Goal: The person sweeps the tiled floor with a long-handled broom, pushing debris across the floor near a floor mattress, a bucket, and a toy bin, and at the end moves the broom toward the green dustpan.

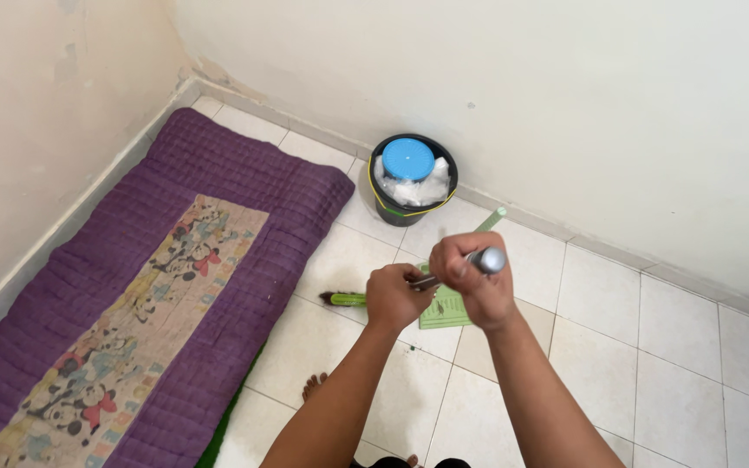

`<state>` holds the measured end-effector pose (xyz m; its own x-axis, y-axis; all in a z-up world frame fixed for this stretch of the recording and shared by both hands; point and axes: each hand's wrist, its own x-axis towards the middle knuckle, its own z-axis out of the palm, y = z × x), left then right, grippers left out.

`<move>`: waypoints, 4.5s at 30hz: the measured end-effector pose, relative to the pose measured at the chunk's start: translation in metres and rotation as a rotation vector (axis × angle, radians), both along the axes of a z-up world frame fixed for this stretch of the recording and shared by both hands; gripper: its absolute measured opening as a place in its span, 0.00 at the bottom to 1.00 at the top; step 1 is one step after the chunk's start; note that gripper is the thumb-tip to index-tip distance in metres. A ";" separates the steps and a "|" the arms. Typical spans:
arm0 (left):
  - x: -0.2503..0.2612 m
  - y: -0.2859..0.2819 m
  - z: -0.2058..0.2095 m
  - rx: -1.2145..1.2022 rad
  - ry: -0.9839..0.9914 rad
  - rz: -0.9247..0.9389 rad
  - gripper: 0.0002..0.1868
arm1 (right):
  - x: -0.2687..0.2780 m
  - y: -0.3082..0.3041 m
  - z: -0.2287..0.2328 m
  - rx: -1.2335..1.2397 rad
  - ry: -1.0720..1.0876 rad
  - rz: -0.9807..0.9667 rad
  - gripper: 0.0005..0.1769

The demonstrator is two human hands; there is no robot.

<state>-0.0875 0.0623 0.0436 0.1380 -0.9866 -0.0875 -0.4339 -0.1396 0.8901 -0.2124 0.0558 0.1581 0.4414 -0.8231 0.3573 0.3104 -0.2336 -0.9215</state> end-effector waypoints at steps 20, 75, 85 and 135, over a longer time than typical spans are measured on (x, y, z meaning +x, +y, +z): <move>0.041 -0.028 -0.110 -0.152 -0.069 -0.150 0.15 | 0.030 0.016 -0.057 -0.103 0.409 0.120 0.30; -0.036 0.091 -0.086 -0.094 -0.167 -0.071 0.10 | -0.037 0.113 -0.046 -0.262 0.412 0.012 0.26; -0.027 0.155 0.010 0.291 -0.244 -0.213 0.11 | -0.018 0.146 0.013 -0.026 0.323 0.051 0.29; -0.026 0.364 -0.020 0.034 -0.106 0.061 0.05 | -0.028 0.364 0.002 0.094 0.318 0.072 0.13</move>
